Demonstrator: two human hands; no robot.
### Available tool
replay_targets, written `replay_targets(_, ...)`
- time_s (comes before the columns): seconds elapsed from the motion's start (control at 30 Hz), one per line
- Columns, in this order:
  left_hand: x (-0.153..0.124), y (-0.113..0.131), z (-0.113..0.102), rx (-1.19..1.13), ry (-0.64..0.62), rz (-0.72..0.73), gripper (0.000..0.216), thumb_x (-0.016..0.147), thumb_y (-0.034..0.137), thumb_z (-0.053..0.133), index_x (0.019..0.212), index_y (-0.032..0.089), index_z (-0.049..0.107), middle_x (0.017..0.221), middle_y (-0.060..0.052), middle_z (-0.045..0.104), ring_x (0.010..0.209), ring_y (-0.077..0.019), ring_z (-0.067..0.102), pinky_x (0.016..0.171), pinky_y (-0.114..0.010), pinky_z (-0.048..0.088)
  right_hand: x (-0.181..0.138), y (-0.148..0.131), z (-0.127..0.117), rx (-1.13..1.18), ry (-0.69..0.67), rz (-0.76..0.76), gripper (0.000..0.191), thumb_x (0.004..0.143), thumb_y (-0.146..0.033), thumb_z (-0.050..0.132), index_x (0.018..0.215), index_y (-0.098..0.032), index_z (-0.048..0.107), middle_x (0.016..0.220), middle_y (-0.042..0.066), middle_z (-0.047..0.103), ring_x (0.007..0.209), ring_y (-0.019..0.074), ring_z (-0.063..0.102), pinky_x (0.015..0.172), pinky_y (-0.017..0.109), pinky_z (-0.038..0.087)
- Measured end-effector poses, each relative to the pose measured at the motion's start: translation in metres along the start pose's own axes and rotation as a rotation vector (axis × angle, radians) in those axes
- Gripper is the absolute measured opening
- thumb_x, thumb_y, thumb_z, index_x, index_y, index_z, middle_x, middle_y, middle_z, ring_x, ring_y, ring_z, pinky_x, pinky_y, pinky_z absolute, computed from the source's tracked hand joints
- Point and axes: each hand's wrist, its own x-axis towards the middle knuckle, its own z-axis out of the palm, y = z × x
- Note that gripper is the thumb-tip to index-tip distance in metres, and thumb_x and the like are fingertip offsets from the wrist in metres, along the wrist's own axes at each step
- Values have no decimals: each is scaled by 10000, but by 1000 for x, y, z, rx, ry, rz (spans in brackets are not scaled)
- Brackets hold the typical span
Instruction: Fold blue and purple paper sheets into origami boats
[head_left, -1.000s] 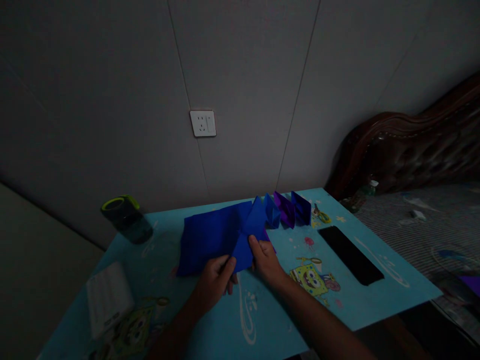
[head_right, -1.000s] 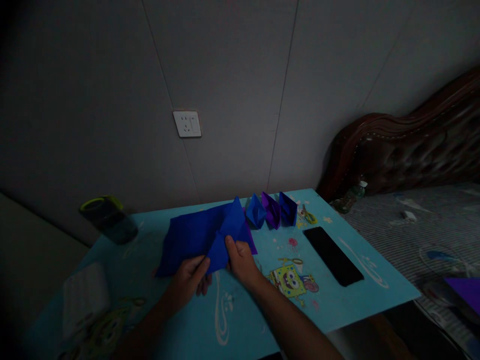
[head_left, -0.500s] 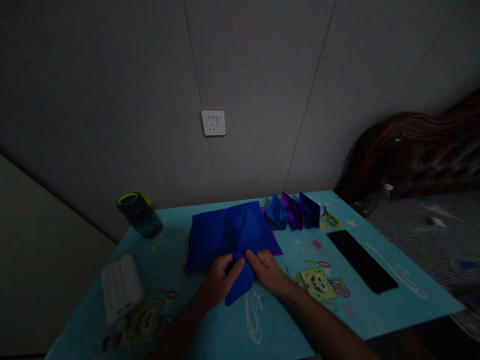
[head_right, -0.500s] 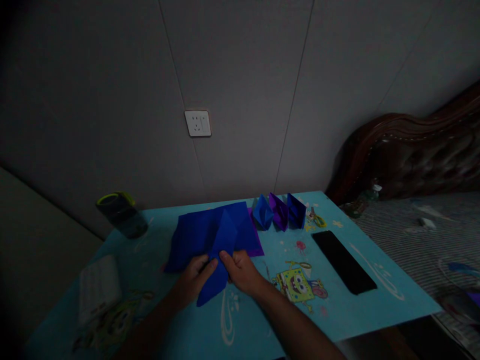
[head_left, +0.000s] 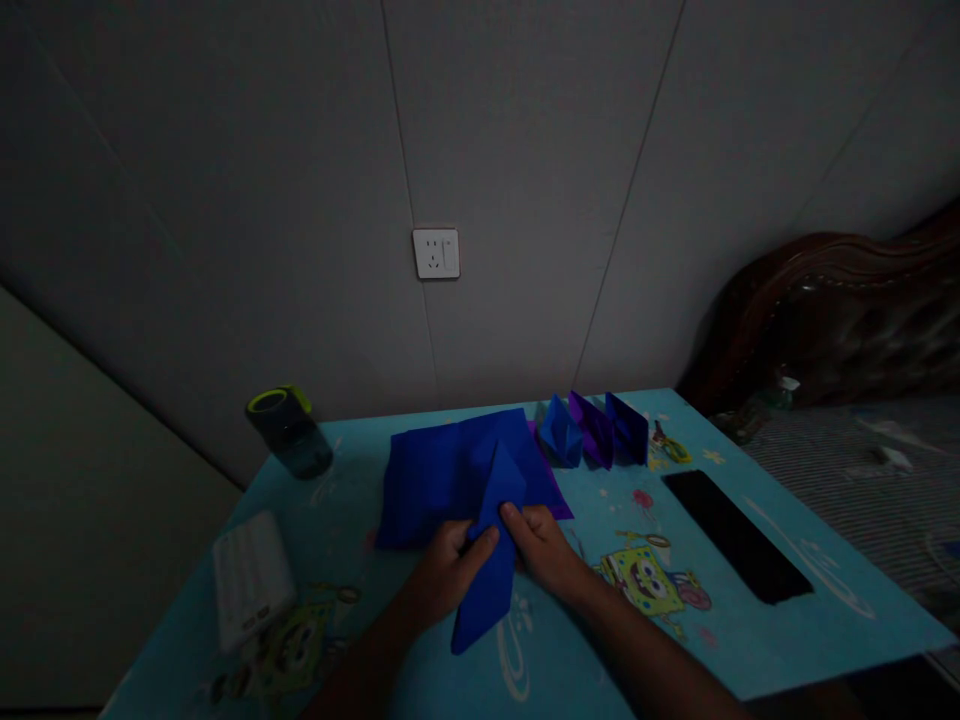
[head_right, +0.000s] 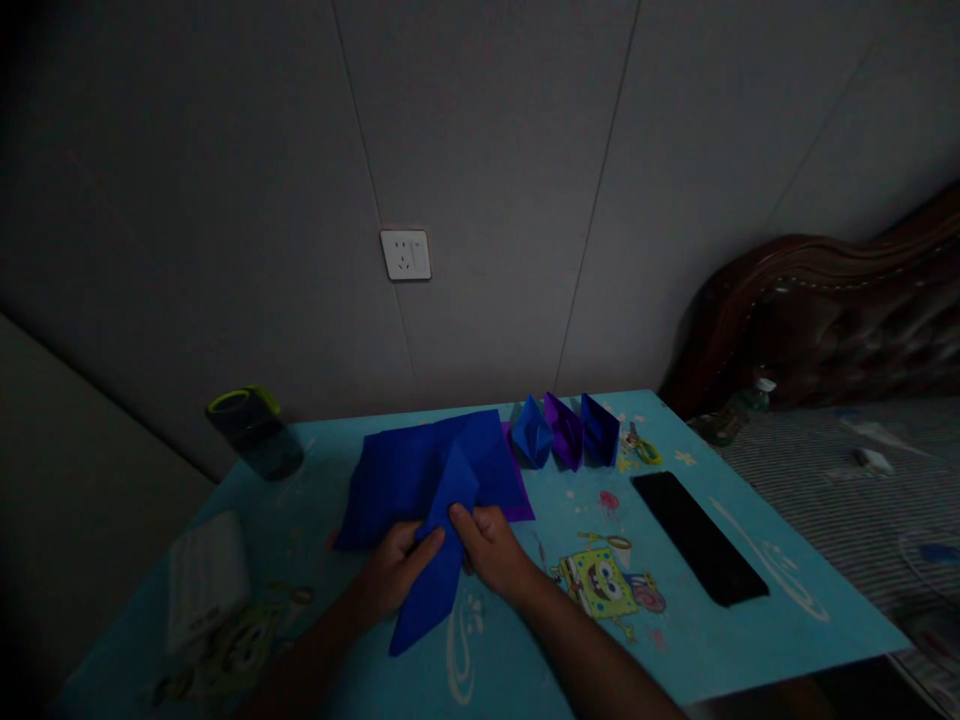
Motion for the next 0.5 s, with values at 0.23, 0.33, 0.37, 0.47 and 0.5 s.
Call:
replay_targets(0.23,-3,-11,2,91,-61,-31,473,783,621,611,709,156,658,618,-27,633,605,-170,568,532,-246,405,6,-8,-12,87,189,-41,649,804,-790,449,577,-184,495,503,-31,459,466,95,384,441,225,326)
replay_targets(0.33,-4,-12,3,125,-28,-20,437,777,597,626,672,174,650,608,-24,632,634,-186,573,531,-247,404,6,-8,-13,84,190,-59,610,805,-762,487,617,-182,507,543,-36,465,502,99,386,472,228,345)
replay_targets(0.37,-4,-12,3,130,-16,-16,427,773,591,632,669,177,650,611,-24,635,647,-191,577,538,-247,409,6,-7,-12,71,184,-74,607,807,-761,484,619,-184,507,549,-36,466,513,101,387,482,229,350)
replay_targets(0.47,-4,-9,4,151,-4,-1,404,769,574,639,678,181,657,636,-24,650,676,-201,588,575,-249,433,4,-4,-6,30,150,-109,605,822,-752,467,605,-187,497,551,-38,463,531,104,384,506,232,357)
replay_targets(0.5,-4,-8,4,162,-8,6,399,776,569,634,683,182,660,644,-24,655,682,-203,592,588,-251,440,3,-4,-5,27,140,-108,605,831,-744,461,596,-187,493,545,-38,459,527,103,381,505,233,354)
